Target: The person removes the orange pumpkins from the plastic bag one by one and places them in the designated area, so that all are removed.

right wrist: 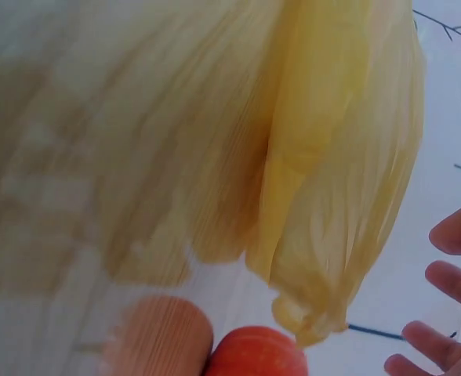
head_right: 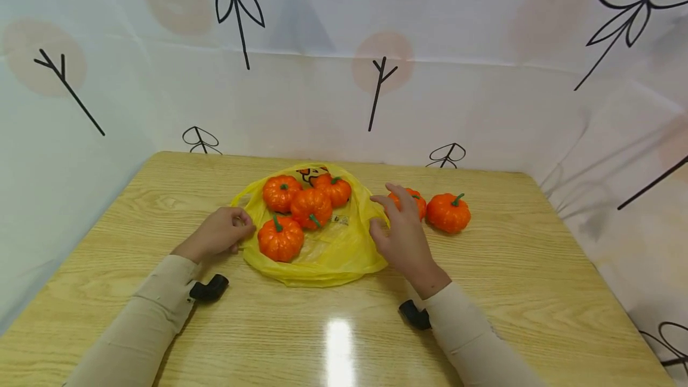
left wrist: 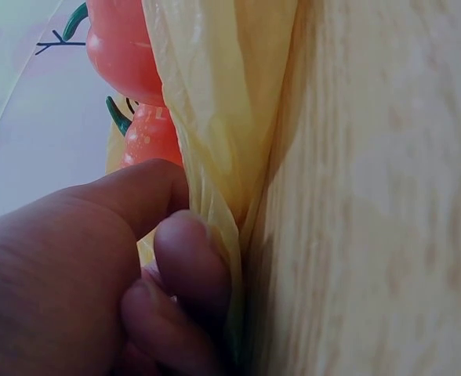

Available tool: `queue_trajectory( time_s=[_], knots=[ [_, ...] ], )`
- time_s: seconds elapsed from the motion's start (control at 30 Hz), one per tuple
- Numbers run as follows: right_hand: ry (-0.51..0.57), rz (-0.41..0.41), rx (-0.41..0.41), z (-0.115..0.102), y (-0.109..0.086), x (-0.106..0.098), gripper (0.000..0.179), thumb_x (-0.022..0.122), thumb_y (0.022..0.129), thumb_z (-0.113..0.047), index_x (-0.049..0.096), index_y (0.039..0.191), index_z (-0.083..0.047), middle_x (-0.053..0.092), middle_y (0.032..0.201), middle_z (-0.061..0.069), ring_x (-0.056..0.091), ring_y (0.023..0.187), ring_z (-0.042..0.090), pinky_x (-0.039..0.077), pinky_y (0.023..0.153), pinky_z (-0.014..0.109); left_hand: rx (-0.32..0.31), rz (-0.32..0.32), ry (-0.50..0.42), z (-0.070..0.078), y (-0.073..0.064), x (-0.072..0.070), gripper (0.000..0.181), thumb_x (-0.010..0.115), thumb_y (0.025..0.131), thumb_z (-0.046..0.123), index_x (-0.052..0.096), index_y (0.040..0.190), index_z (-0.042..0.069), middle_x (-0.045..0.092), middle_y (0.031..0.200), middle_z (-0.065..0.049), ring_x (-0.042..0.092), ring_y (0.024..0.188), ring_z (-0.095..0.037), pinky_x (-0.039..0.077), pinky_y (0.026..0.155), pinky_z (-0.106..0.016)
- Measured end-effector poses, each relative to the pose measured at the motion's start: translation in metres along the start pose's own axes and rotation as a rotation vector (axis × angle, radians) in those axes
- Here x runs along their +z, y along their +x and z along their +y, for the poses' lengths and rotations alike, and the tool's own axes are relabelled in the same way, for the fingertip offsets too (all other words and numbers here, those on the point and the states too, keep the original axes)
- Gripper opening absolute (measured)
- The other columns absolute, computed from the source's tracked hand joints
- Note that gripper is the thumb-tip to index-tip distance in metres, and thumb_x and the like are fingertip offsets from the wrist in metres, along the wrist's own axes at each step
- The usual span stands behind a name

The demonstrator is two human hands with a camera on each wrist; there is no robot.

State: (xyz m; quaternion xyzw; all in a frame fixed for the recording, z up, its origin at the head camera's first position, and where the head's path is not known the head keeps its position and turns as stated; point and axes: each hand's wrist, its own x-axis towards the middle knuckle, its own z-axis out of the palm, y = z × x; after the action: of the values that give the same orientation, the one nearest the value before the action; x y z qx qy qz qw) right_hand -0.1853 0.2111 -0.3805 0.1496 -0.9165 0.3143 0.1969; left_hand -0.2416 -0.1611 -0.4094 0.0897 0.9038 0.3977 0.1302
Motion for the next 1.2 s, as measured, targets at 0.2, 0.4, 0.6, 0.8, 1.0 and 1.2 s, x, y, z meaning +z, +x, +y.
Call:
queue_trajectory(
  time_s=[0.2, 0.4, 0.6, 0.8, 1.0, 1.2],
  knots=[
    [0.005, -0.049, -0.024, -0.01, 0.002, 0.008, 0.041, 0.066, 0.093, -0.011, 0.059, 0.133, -0.005, 0.036, 0.154, 0.018, 0.032, 0.143, 0.041, 0.048, 0.1, 0.061, 0.006, 0.001, 0.002, 0.0, 0.0, -0.001, 0.015, 0.062, 0.095, 0.023, 0.065, 0.098, 0.008, 0.057, 0.061, -0.001, 0.057, 0.046, -0.015, 0.052, 0.056, -0.031],
    [0.001, -0.074, -0.05, -0.019, 0.008, 0.014, 0.041, 0.067, 0.094, -0.014, 0.059, 0.134, -0.008, 0.038, 0.154, 0.015, 0.033, 0.143, 0.039, 0.055, 0.091, 0.051, -0.006, 0.003, 0.004, 0.0, 0.002, -0.002, 0.016, 0.062, 0.095, 0.024, 0.065, 0.098, 0.008, 0.057, 0.062, -0.002, 0.057, 0.046, -0.015, 0.051, 0.055, -0.03],
    [0.022, -0.101, -0.061, -0.026, 0.014, 0.022, 0.042, 0.067, 0.094, -0.015, 0.059, 0.135, -0.01, 0.038, 0.154, 0.014, 0.034, 0.142, 0.039, 0.044, 0.106, 0.061, -0.016, -0.001, 0.002, -0.001, 0.002, -0.001, 0.016, 0.062, 0.095, 0.024, 0.065, 0.099, 0.008, 0.057, 0.063, -0.002, 0.057, 0.046, -0.015, 0.051, 0.054, -0.03],
    [0.023, -0.134, -0.059, -0.035, 0.021, 0.025, 0.045, 0.067, 0.095, -0.018, 0.057, 0.138, -0.009, 0.038, 0.155, 0.014, 0.034, 0.143, 0.038, 0.047, 0.103, 0.059, -0.011, -0.002, 0.009, -0.001, 0.003, -0.001, 0.016, 0.063, 0.095, 0.024, 0.065, 0.098, 0.009, 0.058, 0.062, -0.002, 0.058, 0.046, -0.015, 0.051, 0.055, -0.03],
    [0.047, -0.167, -0.075, -0.04, 0.028, 0.03, 0.046, 0.066, 0.096, -0.019, 0.054, 0.14, -0.012, 0.035, 0.157, 0.014, 0.034, 0.144, 0.038, 0.051, 0.1, 0.054, -0.011, 0.001, 0.009, 0.0, 0.002, 0.0, 0.016, 0.063, 0.095, 0.024, 0.065, 0.098, 0.009, 0.058, 0.062, -0.002, 0.057, 0.046, -0.015, 0.051, 0.055, -0.03],
    [0.057, -0.188, -0.092, -0.045, 0.036, 0.041, 0.049, 0.065, 0.097, -0.021, 0.051, 0.144, -0.016, 0.034, 0.158, 0.013, 0.039, 0.142, 0.036, 0.054, 0.097, 0.049, -0.031, 0.001, -0.003, 0.0, 0.001, 0.0, 0.015, 0.063, 0.095, 0.023, 0.064, 0.098, 0.008, 0.057, 0.062, -0.002, 0.057, 0.046, -0.015, 0.05, 0.052, -0.029]
  ],
)
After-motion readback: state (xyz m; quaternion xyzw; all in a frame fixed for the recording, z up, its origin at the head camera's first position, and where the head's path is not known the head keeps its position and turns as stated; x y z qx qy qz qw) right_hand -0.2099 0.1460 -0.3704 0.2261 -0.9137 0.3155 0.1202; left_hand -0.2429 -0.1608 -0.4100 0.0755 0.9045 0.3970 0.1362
